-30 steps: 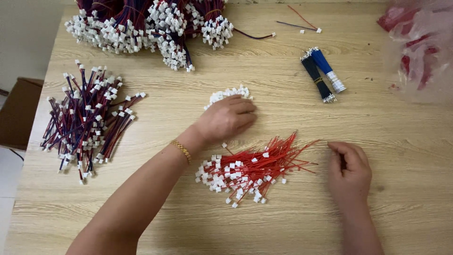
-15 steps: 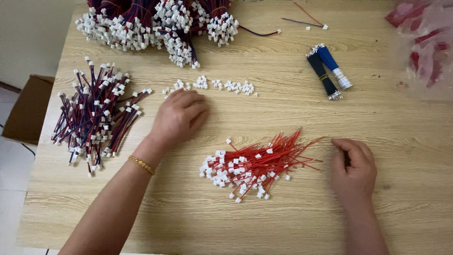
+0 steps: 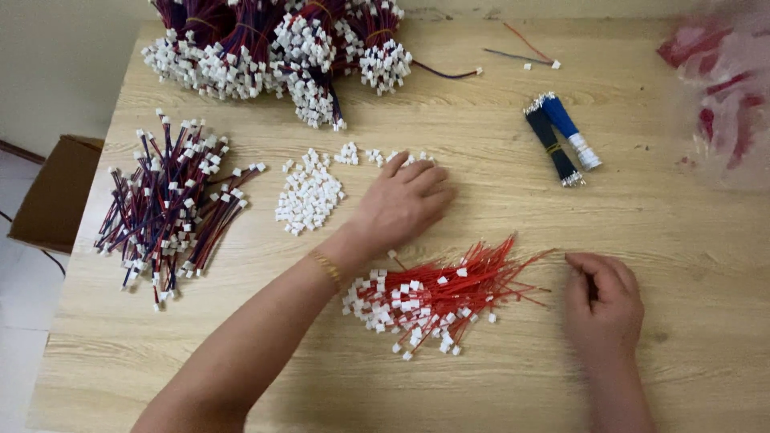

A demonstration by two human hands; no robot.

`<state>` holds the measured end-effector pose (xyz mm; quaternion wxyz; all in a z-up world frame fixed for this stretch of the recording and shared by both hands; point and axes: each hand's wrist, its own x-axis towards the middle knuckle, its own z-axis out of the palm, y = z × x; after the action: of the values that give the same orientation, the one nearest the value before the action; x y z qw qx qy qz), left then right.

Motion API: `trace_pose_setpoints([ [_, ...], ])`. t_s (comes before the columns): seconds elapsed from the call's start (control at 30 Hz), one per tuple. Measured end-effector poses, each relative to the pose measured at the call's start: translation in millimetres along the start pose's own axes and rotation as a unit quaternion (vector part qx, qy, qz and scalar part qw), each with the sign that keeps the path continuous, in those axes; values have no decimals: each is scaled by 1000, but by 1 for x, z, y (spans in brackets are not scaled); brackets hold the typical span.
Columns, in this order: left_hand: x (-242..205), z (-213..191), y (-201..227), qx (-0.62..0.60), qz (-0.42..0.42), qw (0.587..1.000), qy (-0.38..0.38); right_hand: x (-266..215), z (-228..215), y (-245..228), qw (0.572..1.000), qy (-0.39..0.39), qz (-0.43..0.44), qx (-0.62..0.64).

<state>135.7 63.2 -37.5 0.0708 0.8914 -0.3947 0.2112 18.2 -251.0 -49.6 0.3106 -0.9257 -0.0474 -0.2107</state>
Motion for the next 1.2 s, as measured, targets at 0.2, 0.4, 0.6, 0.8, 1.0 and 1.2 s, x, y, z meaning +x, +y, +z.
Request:
trace_pose_setpoints([
  [0.2,59,1,-2,-9,-34,990,-137,4,-4,-20,999,17,28,7],
  [0.4,22,57,-50,13,-150,986,74,5,1,-1,1000,-2,-4,23],
  [0.6,-13,3,-50,-186,-428,883,44,8,-4,-18,999,21,10,47],
  [0.8,-72,5,-58,129,-206,968,63,62,-14,-25,998,-4,18,65],
  [1.0,-62,-42,-22,123,-224,964,72,132,18,-3,992,96,-76,0],
  [1.2,-48,-98,67,-137,-212,966,46,170,50,47,968,-77,115,-209],
])
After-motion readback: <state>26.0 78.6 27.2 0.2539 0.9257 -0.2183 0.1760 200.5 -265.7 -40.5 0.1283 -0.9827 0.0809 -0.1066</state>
